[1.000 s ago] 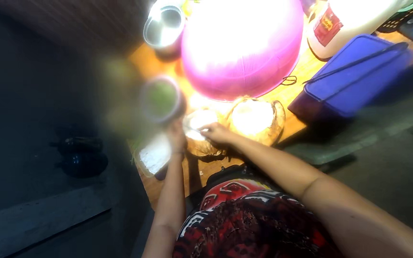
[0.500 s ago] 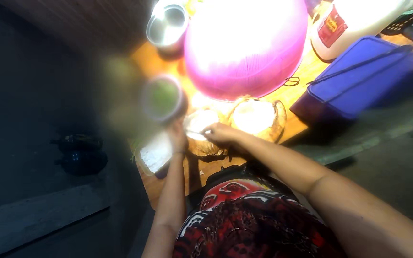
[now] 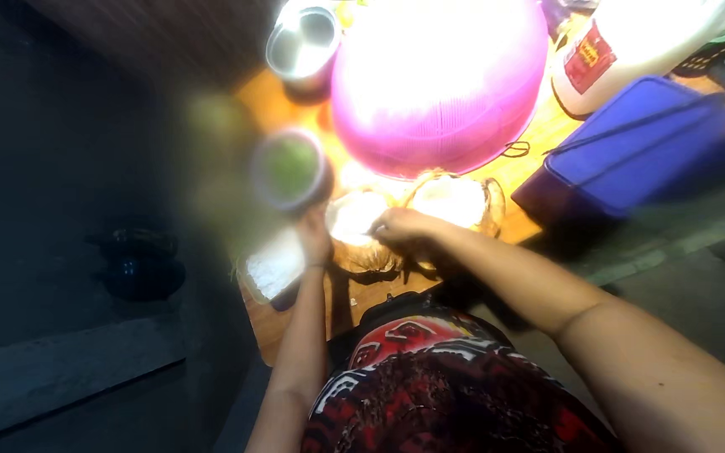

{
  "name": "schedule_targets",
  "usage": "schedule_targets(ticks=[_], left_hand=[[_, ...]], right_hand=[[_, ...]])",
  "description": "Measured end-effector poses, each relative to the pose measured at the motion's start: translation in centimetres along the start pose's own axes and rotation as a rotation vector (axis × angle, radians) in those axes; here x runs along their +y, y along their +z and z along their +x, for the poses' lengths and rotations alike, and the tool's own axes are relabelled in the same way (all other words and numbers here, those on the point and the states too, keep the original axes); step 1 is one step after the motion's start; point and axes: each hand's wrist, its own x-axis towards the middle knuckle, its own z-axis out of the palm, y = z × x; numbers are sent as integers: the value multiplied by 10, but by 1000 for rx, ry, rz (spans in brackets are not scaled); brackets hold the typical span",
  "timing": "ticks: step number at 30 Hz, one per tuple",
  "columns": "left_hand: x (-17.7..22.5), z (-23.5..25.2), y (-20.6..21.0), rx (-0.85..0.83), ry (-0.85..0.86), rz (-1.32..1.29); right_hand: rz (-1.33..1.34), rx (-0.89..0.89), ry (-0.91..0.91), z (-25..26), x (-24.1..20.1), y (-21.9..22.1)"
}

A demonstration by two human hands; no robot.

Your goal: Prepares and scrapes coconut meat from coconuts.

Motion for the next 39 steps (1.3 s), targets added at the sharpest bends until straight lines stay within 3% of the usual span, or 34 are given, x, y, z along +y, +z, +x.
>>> schedule_targets(ticks=[3,6,9,12,15,18,23,29,32,35,39], left_hand=[[7,-3,1,-2,-8,14],[4,-1,1,-3,-8,15],[0,-2,0,3,-27,14],[1,-3,1,11,-33,17],[7,-5,1,1,-16,27],[3,-3,0,-7,-4,37],[-2,-4,0,2,-23,15],[-1,-2,0,-2,16,0],[-8,-1,-1,-2,31,-27],[-9,-1,-1,-9,36,-61],[-4,1,1,-26,70,-82]], right_hand=[[40,97,29,-2,-16,-12],[113,190,7,10,-25,12],[-6,94,9,7,-12,22],[-145,37,58,-1,-2,-1],[-56,131,75,1,-17,-13],[44,189,35,15,-24,11],[-119,-13,84,5,-18,-2],[169,139,-15,6,-24,2],[97,50,-53,6,-4,13],[-26,-23,-40,-2,3,-8],[117,145,-28,2,-23,-18]])
